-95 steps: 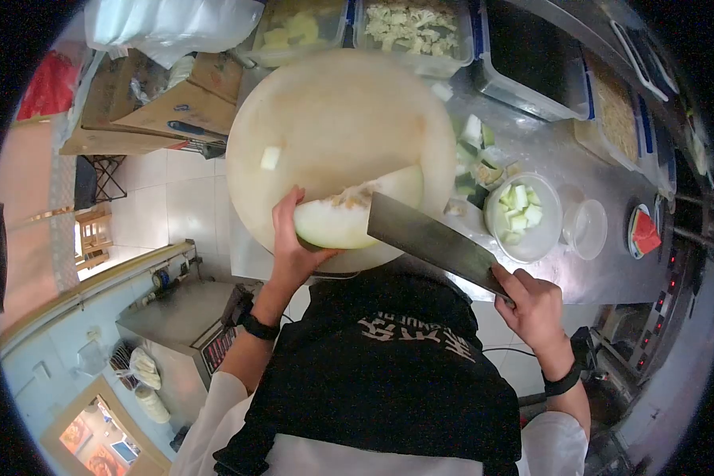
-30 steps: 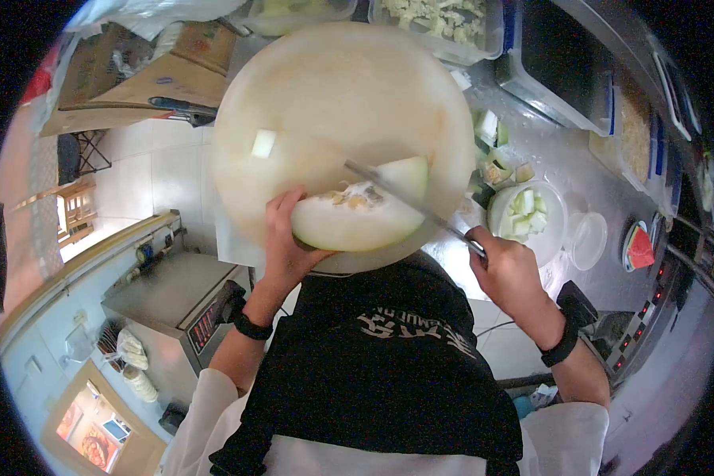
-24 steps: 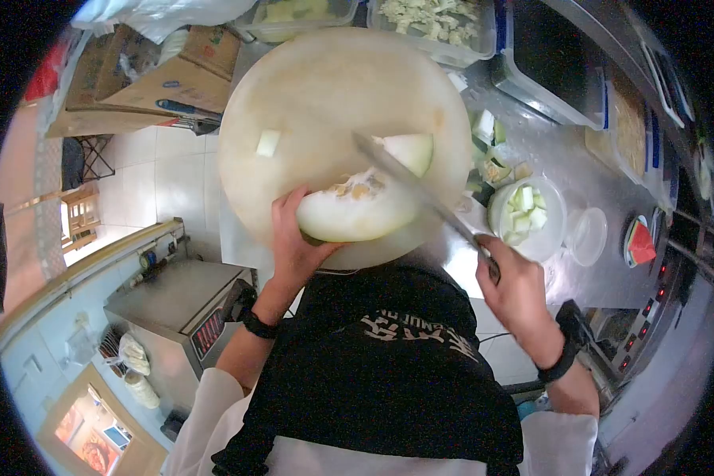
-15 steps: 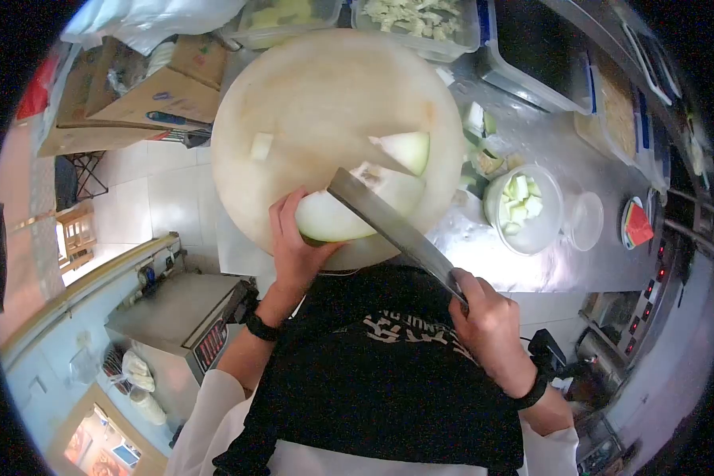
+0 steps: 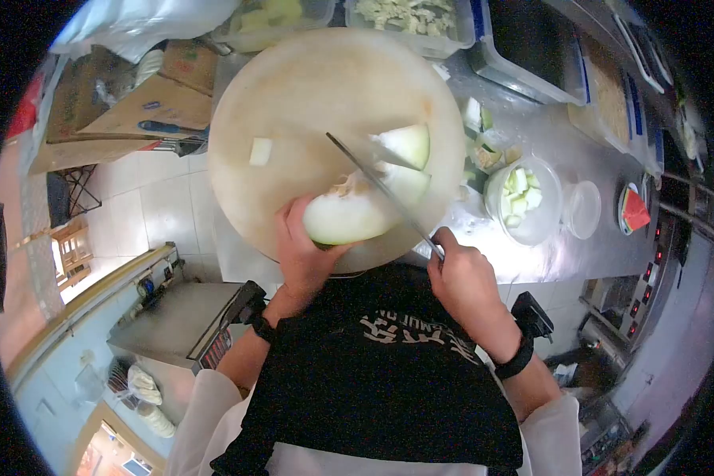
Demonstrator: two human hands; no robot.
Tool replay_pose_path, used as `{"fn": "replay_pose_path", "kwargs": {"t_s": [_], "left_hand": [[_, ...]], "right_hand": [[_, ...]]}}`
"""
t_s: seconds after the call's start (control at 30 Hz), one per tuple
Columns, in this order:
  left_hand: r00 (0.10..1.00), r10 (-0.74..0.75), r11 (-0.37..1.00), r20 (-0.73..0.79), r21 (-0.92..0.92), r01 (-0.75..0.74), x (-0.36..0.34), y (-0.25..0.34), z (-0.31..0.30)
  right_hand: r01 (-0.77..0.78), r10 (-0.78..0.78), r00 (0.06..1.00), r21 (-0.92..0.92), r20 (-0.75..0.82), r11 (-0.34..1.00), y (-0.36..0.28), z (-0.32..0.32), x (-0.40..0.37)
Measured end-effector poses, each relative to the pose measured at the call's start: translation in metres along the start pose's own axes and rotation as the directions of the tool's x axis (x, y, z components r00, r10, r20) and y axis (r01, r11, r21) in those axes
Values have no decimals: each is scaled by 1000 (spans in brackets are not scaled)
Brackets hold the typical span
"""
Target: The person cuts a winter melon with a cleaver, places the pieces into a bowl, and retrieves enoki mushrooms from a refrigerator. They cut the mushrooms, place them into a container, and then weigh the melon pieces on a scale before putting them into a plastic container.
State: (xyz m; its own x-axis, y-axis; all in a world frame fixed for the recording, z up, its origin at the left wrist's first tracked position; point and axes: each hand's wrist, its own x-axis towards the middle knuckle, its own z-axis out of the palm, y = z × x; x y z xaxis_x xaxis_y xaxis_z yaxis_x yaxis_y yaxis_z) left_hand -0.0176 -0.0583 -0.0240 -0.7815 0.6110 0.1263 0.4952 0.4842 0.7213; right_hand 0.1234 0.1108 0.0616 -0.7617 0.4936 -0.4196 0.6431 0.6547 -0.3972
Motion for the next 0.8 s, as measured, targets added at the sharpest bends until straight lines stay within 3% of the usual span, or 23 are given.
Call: {"fn": "replay_pose_path", "kwargs": {"t_s": [0.1, 0.17, 0.3, 0.37, 0.4, 0.8], "left_hand": [[999, 17, 998, 44, -58, -14, -3, -4, -11], [997, 43, 995, 58, -95, -37, -6, -6, -13], [1000, 16, 994, 24, -105, -13, -26, -1, -4], [1000, -6, 992, -21, -125, 3, -28, 5, 5], [999, -6, 995, -47, -103, 1, -28, 8, 8], [998, 44, 999, -54, -28, -45, -28, 8, 12]], "right_hand": [[30, -16, 997, 180, -75, 983, 3, -9, 7], [-27, 56, 991, 230, -122, 973, 1, -8, 1], [-106, 130, 986, 213, -103, 971, -20, -22, -35], [16, 12, 988, 176, -156, 984, -21, -19, -50], [-35, 48, 995, 140, -90, 990, -22, -17, -56], [19, -15, 998, 53, -63, 998, -20, -5, -63]]}}
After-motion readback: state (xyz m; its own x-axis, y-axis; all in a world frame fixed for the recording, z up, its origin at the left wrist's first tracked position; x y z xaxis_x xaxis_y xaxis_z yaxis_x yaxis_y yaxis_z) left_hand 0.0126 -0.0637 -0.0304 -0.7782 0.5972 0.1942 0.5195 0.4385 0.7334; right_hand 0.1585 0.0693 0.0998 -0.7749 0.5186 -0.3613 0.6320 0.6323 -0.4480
